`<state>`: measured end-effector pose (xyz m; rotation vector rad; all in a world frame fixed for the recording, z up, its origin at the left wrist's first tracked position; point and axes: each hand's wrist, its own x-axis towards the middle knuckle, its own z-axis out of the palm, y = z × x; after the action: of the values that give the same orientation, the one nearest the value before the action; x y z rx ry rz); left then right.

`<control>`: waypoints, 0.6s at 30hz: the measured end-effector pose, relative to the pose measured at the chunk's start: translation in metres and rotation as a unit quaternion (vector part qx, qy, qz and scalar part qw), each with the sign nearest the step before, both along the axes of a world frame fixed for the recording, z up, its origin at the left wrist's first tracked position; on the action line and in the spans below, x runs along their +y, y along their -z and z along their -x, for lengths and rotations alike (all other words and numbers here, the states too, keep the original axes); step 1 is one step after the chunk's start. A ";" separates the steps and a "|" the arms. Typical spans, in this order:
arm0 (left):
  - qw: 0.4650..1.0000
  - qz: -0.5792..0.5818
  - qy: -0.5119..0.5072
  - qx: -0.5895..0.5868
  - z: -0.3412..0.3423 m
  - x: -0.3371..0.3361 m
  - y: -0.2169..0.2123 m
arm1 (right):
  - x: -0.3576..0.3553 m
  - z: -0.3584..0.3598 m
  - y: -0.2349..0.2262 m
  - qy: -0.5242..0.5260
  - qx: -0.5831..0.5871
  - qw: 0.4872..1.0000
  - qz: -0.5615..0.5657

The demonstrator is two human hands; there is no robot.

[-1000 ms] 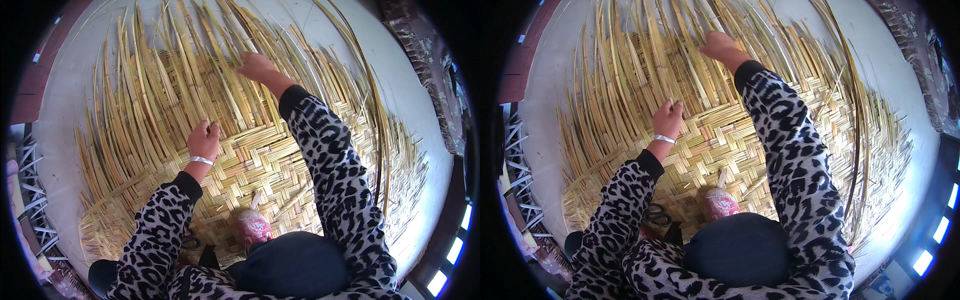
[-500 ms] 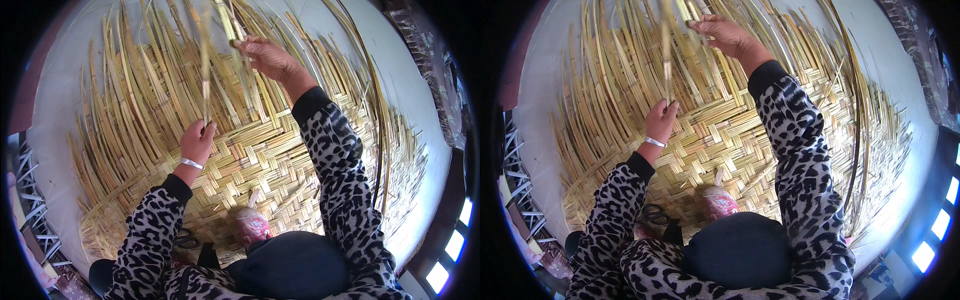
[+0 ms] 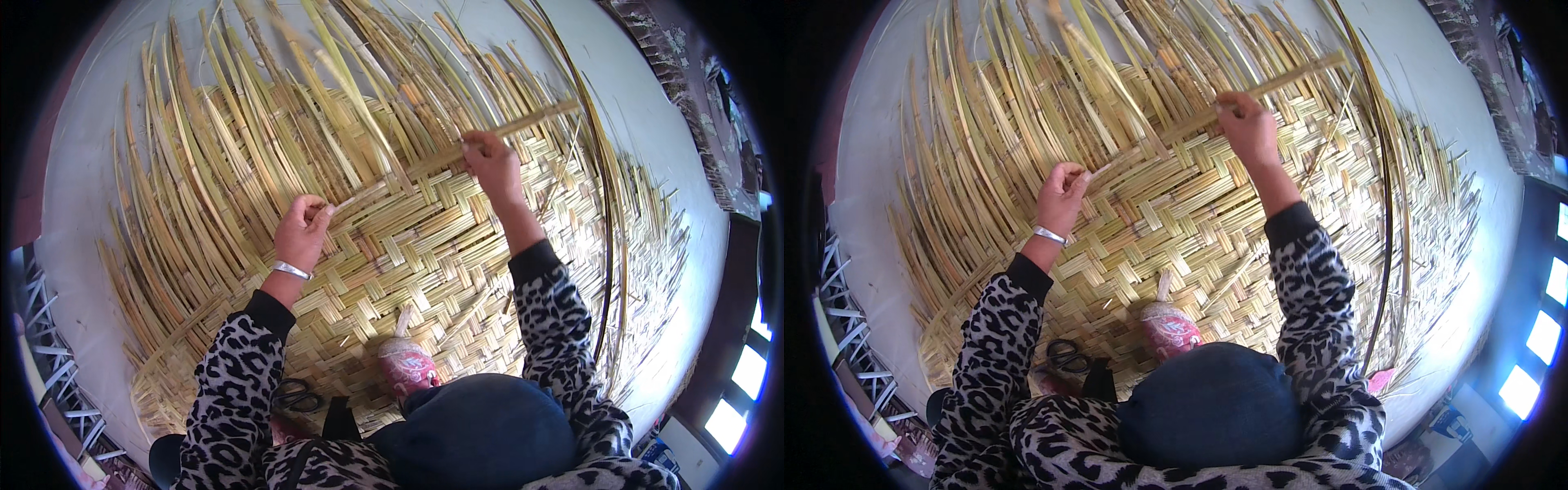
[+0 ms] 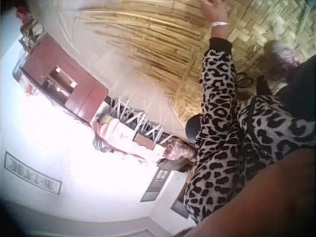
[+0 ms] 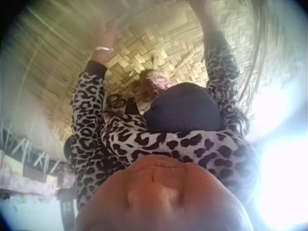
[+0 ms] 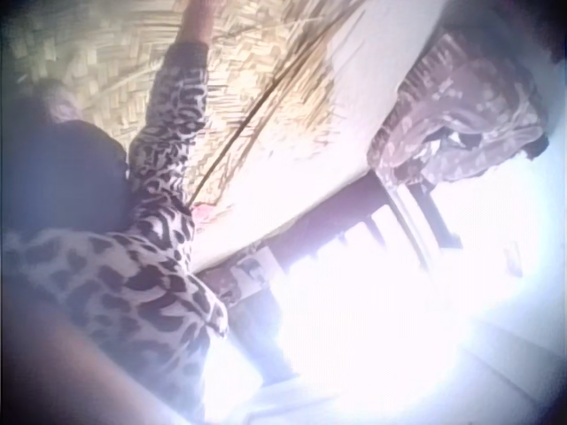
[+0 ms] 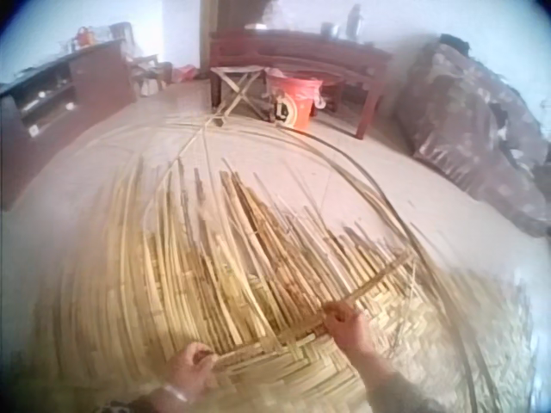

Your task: The person sits on the floor and weaves a large mat using dried palm leaves. They interlace the leaves by hand, occasionally using scissors to trim excess material.

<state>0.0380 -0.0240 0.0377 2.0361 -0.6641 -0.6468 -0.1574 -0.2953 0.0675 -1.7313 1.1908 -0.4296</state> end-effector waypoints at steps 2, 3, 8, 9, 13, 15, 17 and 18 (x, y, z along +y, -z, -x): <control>1.000 -0.016 -0.014 -0.001 0.004 0.000 -0.002 | 0.013 0.012 0.007 0.033 -0.001 0.999 -0.018; 0.999 -0.021 -0.022 -0.018 0.006 -0.001 -0.005 | 0.013 0.014 0.009 0.017 -0.015 1.000 -0.007; 0.962 0.069 0.035 -0.260 0.034 -0.029 -0.023 | 0.005 0.017 0.010 0.066 -0.183 0.965 -0.177; 0.962 0.074 0.056 -0.258 0.042 -0.042 -0.026 | 0.002 0.021 0.009 0.083 -0.225 0.948 -0.207; 0.968 0.036 0.160 -0.191 0.073 -0.105 -0.036 | -0.011 0.038 0.003 0.128 -0.362 0.868 -0.315; 0.965 0.004 0.195 -0.173 0.081 -0.133 -0.040 | -0.017 0.041 0.001 0.148 -0.381 0.847 -0.340; 0.965 -0.047 0.188 -0.176 0.083 -0.151 -0.043 | -0.023 0.039 -0.003 0.135 -0.387 0.841 -0.352; 0.964 -0.073 0.184 -0.175 0.083 -0.158 -0.044 | -0.026 0.036 -0.006 0.147 -0.377 0.841 -0.359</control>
<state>-0.0446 -0.1818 0.0813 2.2077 -1.2561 -0.5607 -0.1937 -0.3216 0.0732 -0.6119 0.8486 -0.6626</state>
